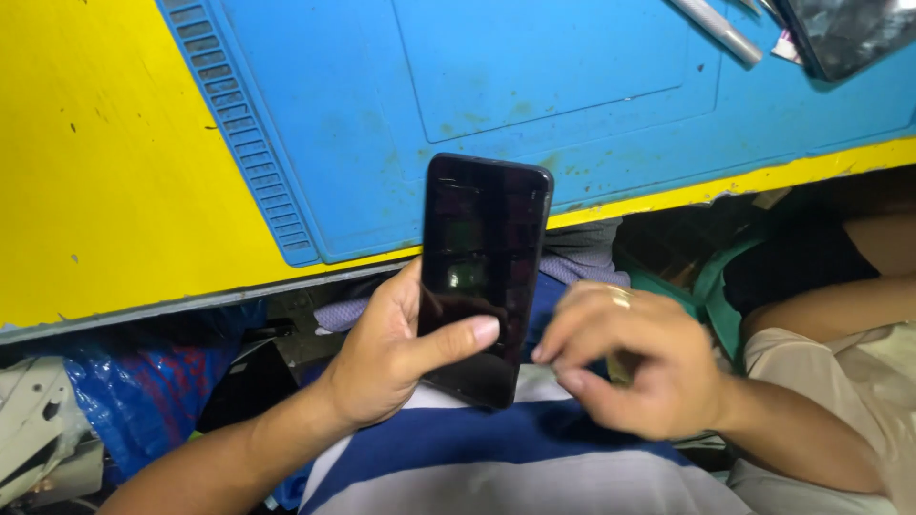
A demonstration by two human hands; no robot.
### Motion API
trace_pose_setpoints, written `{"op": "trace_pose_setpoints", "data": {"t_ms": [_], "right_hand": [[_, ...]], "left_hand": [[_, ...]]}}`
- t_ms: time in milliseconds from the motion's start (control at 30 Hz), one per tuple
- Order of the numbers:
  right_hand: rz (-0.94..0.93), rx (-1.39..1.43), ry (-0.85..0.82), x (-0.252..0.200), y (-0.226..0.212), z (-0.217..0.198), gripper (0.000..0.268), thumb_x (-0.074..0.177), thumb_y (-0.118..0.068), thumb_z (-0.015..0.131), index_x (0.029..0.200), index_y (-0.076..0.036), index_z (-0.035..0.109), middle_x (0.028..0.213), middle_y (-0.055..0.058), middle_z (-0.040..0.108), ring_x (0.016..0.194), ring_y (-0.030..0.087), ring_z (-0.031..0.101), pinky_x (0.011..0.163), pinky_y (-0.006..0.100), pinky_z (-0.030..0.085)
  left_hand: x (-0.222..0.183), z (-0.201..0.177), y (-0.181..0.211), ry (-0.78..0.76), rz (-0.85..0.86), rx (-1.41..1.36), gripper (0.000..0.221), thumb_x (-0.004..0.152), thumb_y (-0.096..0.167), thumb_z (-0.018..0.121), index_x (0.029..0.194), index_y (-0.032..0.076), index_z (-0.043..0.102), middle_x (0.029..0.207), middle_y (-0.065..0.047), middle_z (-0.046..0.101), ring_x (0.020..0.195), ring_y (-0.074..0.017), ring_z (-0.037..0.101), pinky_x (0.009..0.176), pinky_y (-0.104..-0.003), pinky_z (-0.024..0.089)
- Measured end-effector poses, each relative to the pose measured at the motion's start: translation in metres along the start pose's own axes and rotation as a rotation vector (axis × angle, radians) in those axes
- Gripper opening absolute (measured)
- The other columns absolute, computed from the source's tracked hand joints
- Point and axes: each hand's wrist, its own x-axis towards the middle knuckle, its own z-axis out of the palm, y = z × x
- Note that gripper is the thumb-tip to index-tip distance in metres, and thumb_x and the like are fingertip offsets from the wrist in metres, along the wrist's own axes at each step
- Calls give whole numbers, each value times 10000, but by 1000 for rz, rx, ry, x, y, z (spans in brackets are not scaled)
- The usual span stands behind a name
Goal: The person holds a smartphone and repeatedly uses a small metal tool to pry at the edges of the device's frame. They then apply a substance from a tube along the seam of the phone and press the edges together.
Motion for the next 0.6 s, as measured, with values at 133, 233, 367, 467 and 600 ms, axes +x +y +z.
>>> {"op": "trace_pose_setpoints", "data": {"t_ms": [133, 233, 367, 467, 600], "right_hand": [[-504, -580, -193, -12, 8, -7, 89, 981, -204, 653, 1011, -123, 630, 1276, 44, 700, 814, 247, 556, 739, 383, 546], [-701, -657, -322, -1, -3, 5, 161, 1033, -147, 593, 883, -89, 598, 1230, 172, 744, 775, 192, 569, 624, 341, 459], [-601, -772, -290, -6, 2, -9, 163, 1056, -151, 496, 1001, -55, 615, 1295, 237, 677, 794, 216, 630, 616, 357, 415], [-336, -787, -62, -10, -8, -22, 120, 986, -130, 564, 951, -47, 643, 1232, 196, 708, 830, 271, 655, 721, 402, 442], [214, -79, 68, -2, -16, -19, 86, 900, -102, 656, 835, -45, 654, 928, 128, 789, 853, 231, 766, 820, 351, 598]], "left_hand": [[0, 2, 5, 56, -9, 73, 287, 927, 219, 696, 1163, 61, 652, 1070, -18, 705, 984, -118, 646, 928, -293, 539], [0, 6, 6, 77, -53, 69, 281, 937, 225, 681, 1168, 68, 649, 1042, -10, 701, 951, -102, 641, 880, -279, 542], [0, 8, 3, 108, -70, -23, 268, 931, 188, 693, 1158, 54, 643, 1022, -34, 703, 920, -114, 650, 844, -285, 558], [0, 8, 1, 105, -60, -63, 303, 916, 162, 702, 1186, 37, 646, 1068, -56, 724, 954, -135, 672, 883, -303, 567], [-1, 8, 8, 64, -57, 9, 430, 800, 177, 797, 1176, 41, 637, 1091, -69, 737, 998, -169, 683, 939, -323, 558]]}}
